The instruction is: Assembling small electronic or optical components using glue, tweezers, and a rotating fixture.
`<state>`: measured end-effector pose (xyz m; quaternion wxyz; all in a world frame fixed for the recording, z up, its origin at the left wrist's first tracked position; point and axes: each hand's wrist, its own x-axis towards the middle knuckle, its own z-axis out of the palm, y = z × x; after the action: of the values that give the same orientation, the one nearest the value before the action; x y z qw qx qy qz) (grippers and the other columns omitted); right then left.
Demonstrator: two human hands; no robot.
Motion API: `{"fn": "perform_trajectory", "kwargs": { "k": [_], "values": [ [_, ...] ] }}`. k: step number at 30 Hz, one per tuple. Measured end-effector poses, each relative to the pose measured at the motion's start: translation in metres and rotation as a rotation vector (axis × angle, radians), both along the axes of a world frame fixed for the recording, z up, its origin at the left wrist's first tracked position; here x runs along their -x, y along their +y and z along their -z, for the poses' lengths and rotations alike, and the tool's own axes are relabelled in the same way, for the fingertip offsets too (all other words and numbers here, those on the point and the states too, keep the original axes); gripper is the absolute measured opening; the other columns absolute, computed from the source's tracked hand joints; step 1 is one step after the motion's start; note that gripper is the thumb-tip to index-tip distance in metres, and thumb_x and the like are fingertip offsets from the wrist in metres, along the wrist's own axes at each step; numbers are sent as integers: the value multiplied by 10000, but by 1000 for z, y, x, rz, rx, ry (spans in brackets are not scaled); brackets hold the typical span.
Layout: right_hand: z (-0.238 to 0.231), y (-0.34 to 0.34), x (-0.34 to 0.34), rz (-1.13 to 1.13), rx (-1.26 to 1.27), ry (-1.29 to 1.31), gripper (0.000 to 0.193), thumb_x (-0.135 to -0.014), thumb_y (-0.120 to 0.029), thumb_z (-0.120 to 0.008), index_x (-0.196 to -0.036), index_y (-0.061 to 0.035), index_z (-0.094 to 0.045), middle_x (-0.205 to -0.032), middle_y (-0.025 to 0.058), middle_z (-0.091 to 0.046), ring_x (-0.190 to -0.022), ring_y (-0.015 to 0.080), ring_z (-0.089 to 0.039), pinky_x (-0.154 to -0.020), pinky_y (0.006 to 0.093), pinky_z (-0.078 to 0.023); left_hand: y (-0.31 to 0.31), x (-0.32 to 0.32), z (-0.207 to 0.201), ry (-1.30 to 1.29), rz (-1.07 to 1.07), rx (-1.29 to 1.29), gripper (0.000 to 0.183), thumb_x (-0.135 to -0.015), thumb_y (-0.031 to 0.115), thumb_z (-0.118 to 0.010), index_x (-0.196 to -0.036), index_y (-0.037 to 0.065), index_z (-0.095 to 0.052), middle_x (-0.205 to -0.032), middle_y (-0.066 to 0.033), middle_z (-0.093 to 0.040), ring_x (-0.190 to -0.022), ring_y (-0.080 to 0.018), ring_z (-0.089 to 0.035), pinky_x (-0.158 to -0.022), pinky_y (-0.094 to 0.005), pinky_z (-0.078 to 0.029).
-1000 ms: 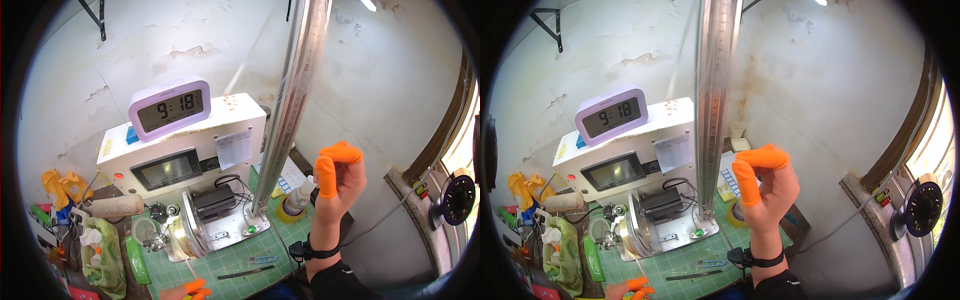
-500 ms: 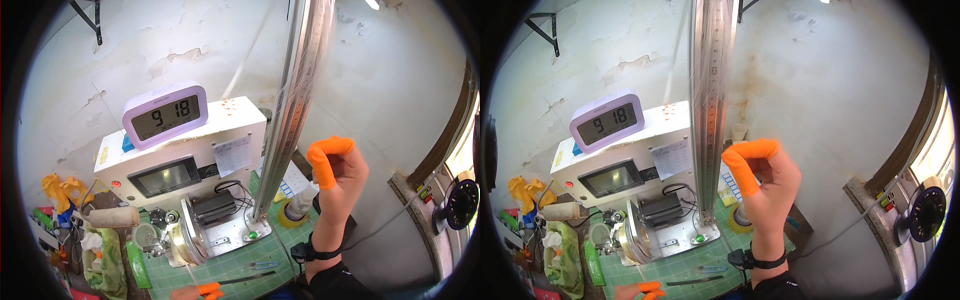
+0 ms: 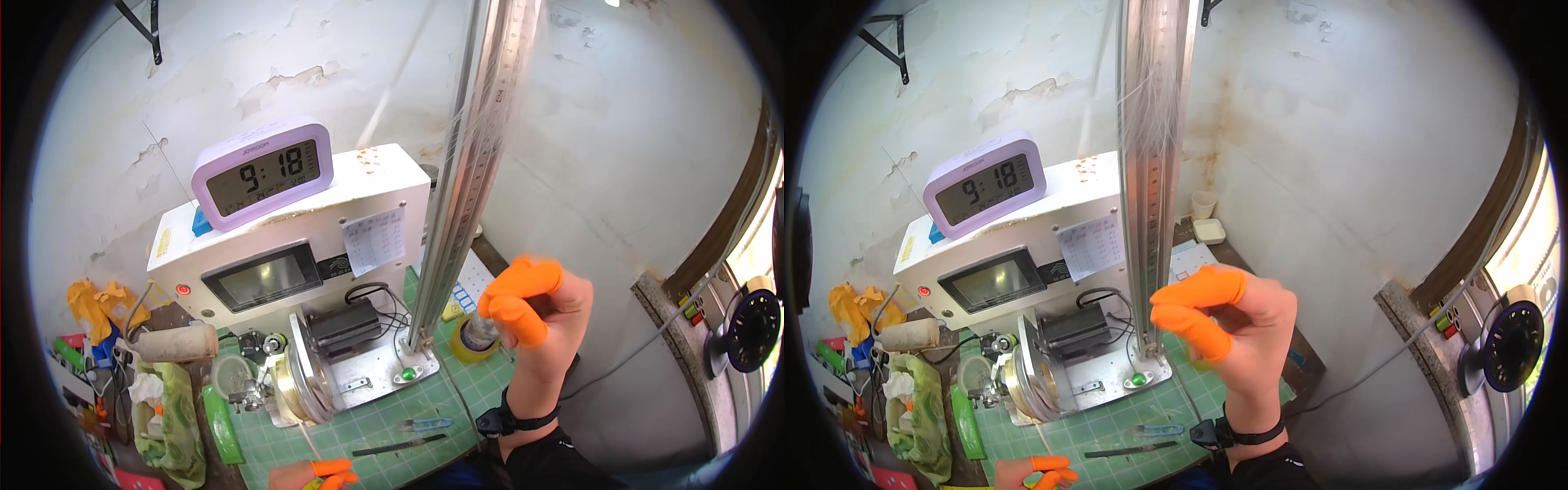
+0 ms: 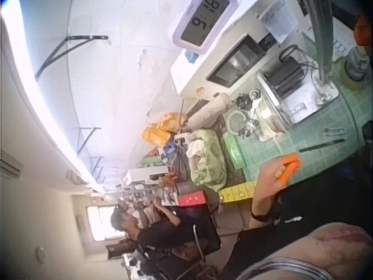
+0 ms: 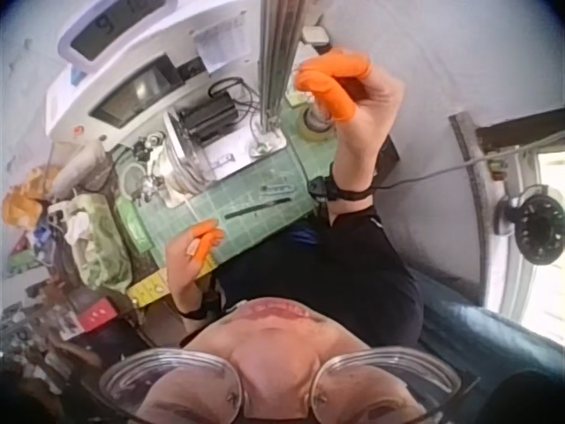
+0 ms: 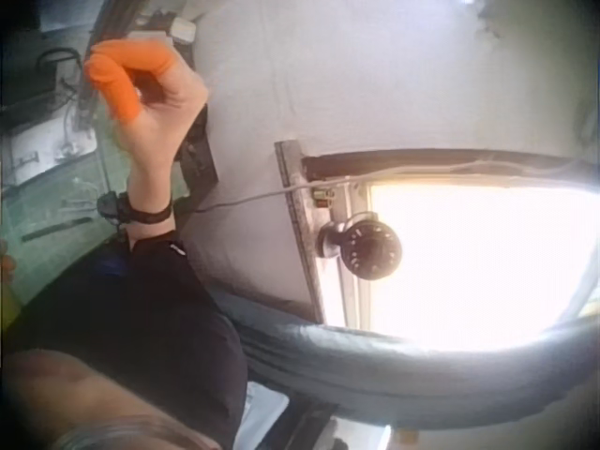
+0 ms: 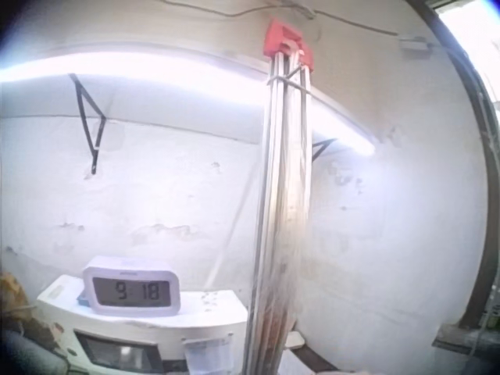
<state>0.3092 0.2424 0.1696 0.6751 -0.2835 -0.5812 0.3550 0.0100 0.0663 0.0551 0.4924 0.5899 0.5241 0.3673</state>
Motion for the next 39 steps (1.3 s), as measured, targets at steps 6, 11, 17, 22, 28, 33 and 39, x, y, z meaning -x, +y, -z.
{"fn": "perform_trajectory", "kwargs": {
  "k": [6, 11, 17, 22, 28, 33, 39],
  "values": [
    [44, -31, 46, -490, -86, -328, 144, -790, -39, -874, -901, -30, -783, -832, 61, -757, -626, 133, -641, -550, 239, -481, 16, 1, -39, -49, -75, -321, 275, -1021, 64, -631, -1274, -34, -674, -1150, -176, -739, -865, -212, -731, -788, -283, -549],
    [81, -62, 68, -535, 83, -583, 188, -775, -75, -887, -935, -38, -794, -845, 88, -754, -662, 176, -692, -574, 270, -512, 24, -26, -48, -303, -181, -484, 478, -827, -2, -807, -1258, -119, -637, -718, -151, -722, -576, -160, -673, -556, -286, -535],
    [82, -71, 70, -646, 80, -585, 138, -834, -93, -846, -946, -98, -765, -812, 45, -691, -623, 220, -632, -540, 291, -478, 18, 8, -13, -558, -37, -375, 206, -860, 43, -818, -1044, -34, -768, -833, -116, -763, -663, -133, -708, -552, -215, -472],
    [82, -76, 88, -748, 49, -686, 154, -823, -135, -854, -942, -112, -760, -825, 48, -691, -681, 268, -662, -578, 313, -510, 20, 3, -21, -459, -221, -340, 341, -854, 141, -861, -1149, 9, -750, -821, -43, -721, -562, -116, -611, -514, -222, -436],
    [103, -89, 109, -746, 33, -694, 180, -830, -129, -849, -977, -95, -752, -866, 64, -692, -697, 270, -668, -586, 324, -517, 1, 18, -38, -35, 32, -263, 476, -755, 176, -912, -1184, 36, -762, -655, 13, -655, -548, -110, -627, -513, -238, -482],
    [93, -91, 96, -755, 113, -713, 185, -809, -131, -869, -946, -85, -754, -811, 47, -692, -638, 225, -651, -549, 296, -491, -10, 24, -30, -310, -115, -238, 218, -865, 61, -817, -1081, 66, -790, -802, -40, -756, -708, -145, -733, -632, -256, -548],
    [32, -108, 106, -693, -302, -627, 266, -783, -187, -856, -1018, -96, -772, -830, 23, -717, -664, 180, -690, -568, 301, -541, 19, 6, -19, 151, -198, -496, 178, -900, 62, -768, -1077, 77, -762, -756, -74, -646, -666, -228, -678, -565, -299, -513]
  ]
}}
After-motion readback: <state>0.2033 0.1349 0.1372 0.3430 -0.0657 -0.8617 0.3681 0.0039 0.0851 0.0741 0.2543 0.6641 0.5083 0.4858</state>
